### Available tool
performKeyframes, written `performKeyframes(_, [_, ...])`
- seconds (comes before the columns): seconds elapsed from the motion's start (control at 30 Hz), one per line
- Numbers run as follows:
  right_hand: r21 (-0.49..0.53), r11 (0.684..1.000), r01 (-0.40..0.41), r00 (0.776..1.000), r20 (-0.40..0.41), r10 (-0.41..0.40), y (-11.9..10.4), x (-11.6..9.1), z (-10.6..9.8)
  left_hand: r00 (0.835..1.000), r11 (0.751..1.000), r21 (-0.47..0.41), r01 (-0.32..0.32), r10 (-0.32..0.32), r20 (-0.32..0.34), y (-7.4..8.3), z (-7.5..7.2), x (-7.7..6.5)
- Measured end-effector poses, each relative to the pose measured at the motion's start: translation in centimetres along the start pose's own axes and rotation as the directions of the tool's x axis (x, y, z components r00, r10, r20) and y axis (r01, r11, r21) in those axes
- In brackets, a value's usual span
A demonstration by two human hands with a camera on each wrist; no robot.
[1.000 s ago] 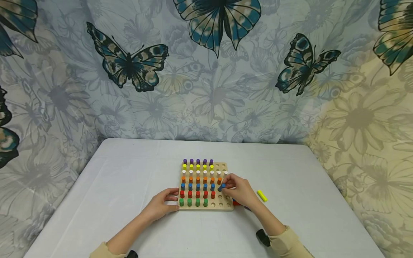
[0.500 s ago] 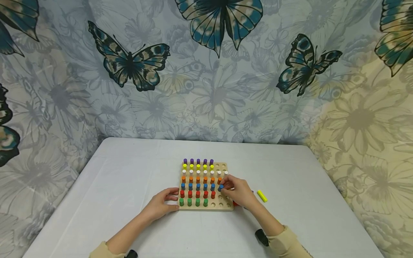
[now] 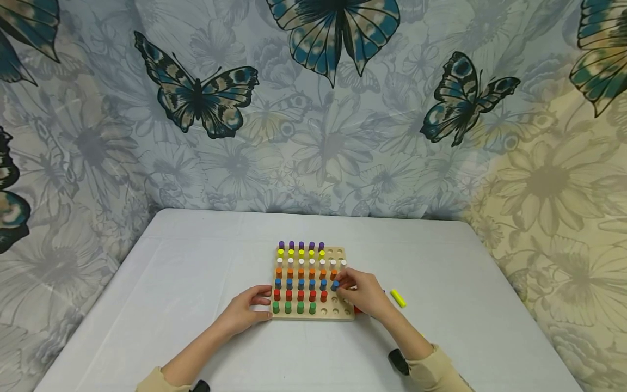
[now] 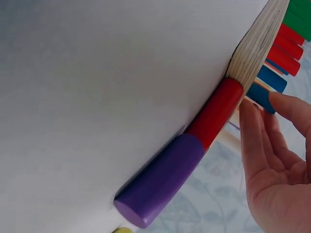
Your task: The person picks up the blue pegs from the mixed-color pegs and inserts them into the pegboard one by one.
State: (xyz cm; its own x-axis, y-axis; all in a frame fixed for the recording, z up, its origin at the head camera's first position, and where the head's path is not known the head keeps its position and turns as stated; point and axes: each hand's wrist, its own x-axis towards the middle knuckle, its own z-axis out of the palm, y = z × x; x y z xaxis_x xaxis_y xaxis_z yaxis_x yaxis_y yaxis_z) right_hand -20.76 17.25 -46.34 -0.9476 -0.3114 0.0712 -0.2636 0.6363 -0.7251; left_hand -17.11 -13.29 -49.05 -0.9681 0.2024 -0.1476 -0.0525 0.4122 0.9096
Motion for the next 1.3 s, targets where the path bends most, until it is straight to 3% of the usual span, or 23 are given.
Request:
performKeyframes(0.47, [-0.051,0.999,-0.007,0.999,-0.053,0.004,1.2,-0.5,-1.2,1.000,1.000,0.012,0.002,-0.002,-0.002,0.1,0.1,0.0])
performKeyframes(0.77, [-0.061,0.996,-0.071,0.996,-0.051,0.068,1.2,-1.0,-1.8,1.000,0.999,0.032,0.015,-0.015,-0.001,0.0,0.2,0.2])
performKeyframes(1.3, [-0.130,0.990,-0.053,0.998,-0.042,0.048,1.7,-1.9,-2.1,0.999,0.999,0.026,0.039,-0.039,-0.012,0.0,0.4,0.3])
